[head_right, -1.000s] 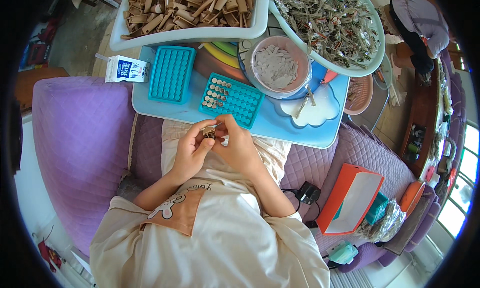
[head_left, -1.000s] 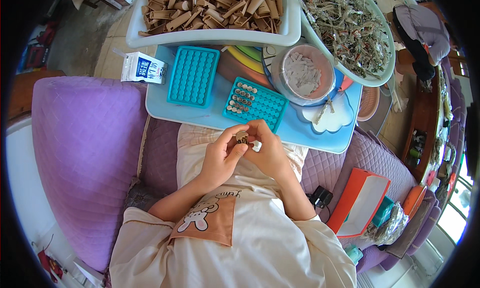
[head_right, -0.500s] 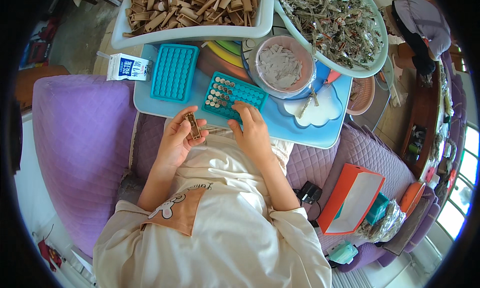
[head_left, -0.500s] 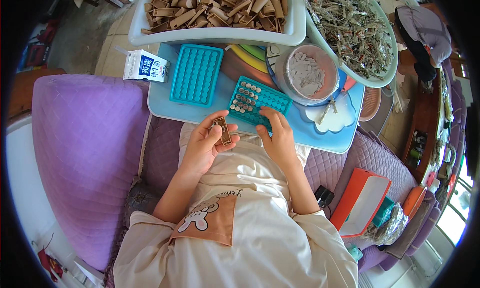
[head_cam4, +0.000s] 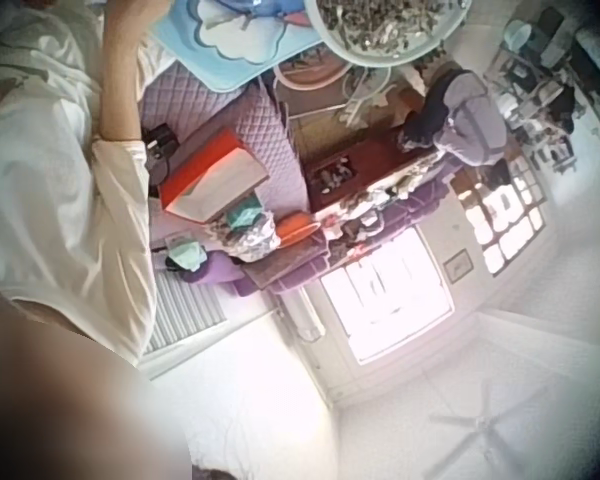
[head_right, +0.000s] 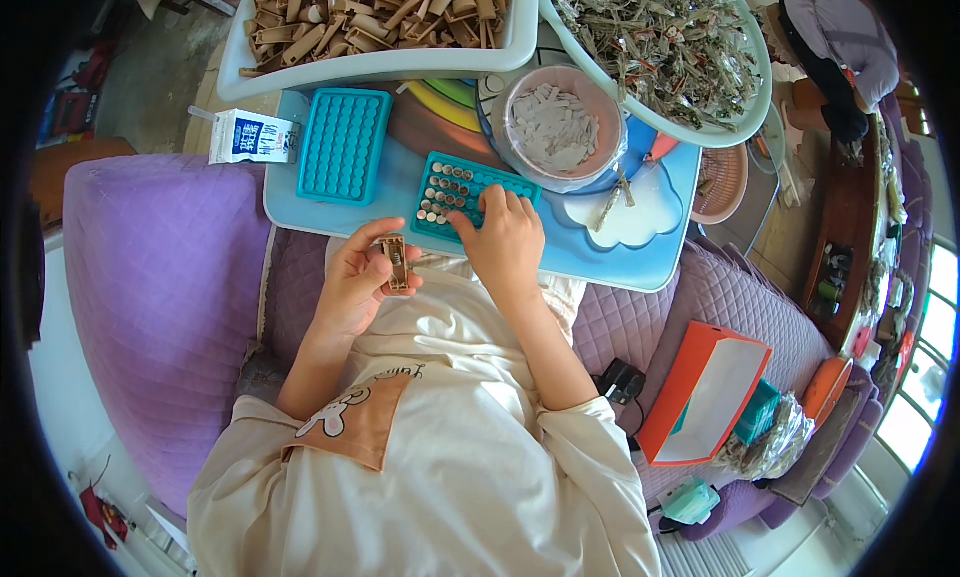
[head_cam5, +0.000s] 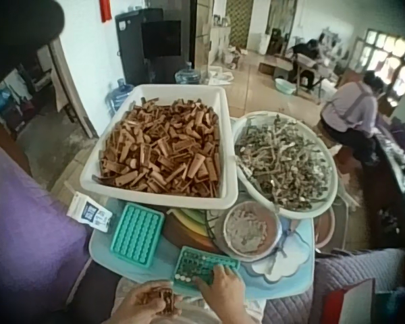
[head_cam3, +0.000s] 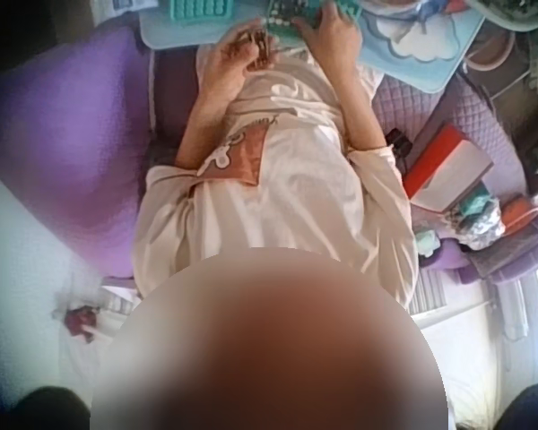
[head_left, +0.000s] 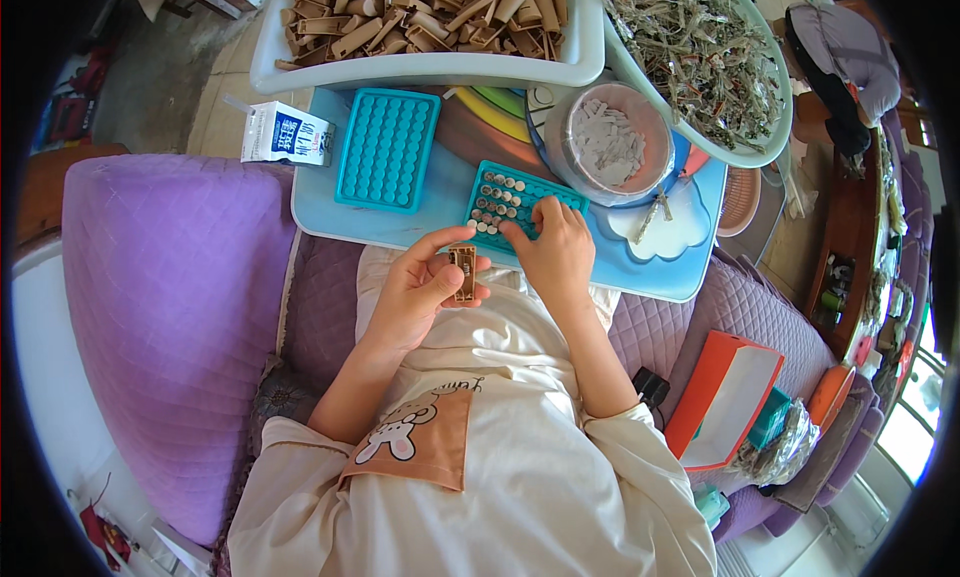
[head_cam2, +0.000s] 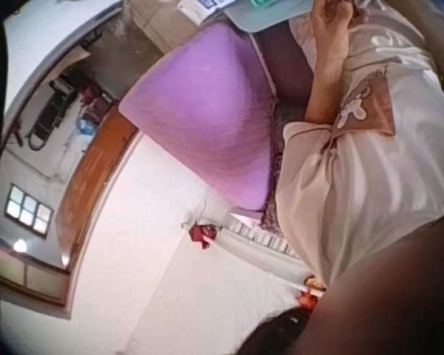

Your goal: The person assembles small cardboard components by hand, inserting small white pieces into them.

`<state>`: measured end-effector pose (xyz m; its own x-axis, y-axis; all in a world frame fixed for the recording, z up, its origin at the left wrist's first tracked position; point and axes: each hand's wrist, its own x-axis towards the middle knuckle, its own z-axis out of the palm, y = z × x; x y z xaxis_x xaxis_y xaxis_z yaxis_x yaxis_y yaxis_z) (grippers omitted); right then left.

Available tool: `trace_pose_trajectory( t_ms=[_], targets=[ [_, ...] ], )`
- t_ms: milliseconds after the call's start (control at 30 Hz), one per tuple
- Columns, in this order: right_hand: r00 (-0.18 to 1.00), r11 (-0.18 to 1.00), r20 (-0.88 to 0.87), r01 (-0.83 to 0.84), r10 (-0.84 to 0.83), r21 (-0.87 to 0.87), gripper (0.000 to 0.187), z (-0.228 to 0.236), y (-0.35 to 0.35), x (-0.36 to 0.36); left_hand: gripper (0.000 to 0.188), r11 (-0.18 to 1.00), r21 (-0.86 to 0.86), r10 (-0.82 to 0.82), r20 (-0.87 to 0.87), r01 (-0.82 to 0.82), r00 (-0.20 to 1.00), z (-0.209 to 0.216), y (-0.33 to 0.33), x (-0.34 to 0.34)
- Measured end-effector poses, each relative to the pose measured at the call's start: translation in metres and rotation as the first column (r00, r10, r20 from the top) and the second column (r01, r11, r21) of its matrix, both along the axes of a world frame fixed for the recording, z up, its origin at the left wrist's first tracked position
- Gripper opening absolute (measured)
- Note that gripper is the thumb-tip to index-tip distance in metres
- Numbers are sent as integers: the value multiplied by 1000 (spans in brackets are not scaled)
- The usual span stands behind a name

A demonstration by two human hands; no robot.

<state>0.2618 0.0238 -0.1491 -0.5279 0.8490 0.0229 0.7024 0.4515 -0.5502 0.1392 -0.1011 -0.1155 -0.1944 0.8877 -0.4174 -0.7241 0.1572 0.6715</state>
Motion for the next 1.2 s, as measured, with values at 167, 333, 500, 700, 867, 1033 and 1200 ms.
trace_pose_trajectory(
  t_ms=[167,333,500,700,867,1033,1200],
  targets=[
    [998,1000,-61,-9,7,-20,24,-4,1,3,41,1000,3,-27,-8,27,1000,2,0,-1],
    [988,992,-97,-119,123,42,18,0,1,17,40,1000,18,-11,67,10,998,3,1,-1],
    [870,983,-465,-186,165,1,21,33,-17,18,40,999,12,-46,77,45,996,4,3,0],
    [753,942,-566,-263,336,209,18,47,-30,4,40,996,-7,-91,-24,91,996,1,6,8],
    [749,920,-550,-379,369,100,19,34,-23,7,33,989,-110,-98,-21,95,995,-5,5,6],
    [903,981,-413,44,-120,-189,24,0,-7,1,27,984,-129,-125,-47,118,991,-8,3,8],
    [965,991,-232,109,-123,-73,27,-12,-2,-12,25,987,-114,-123,-74,114,990,-6,5,8]
  ],
)
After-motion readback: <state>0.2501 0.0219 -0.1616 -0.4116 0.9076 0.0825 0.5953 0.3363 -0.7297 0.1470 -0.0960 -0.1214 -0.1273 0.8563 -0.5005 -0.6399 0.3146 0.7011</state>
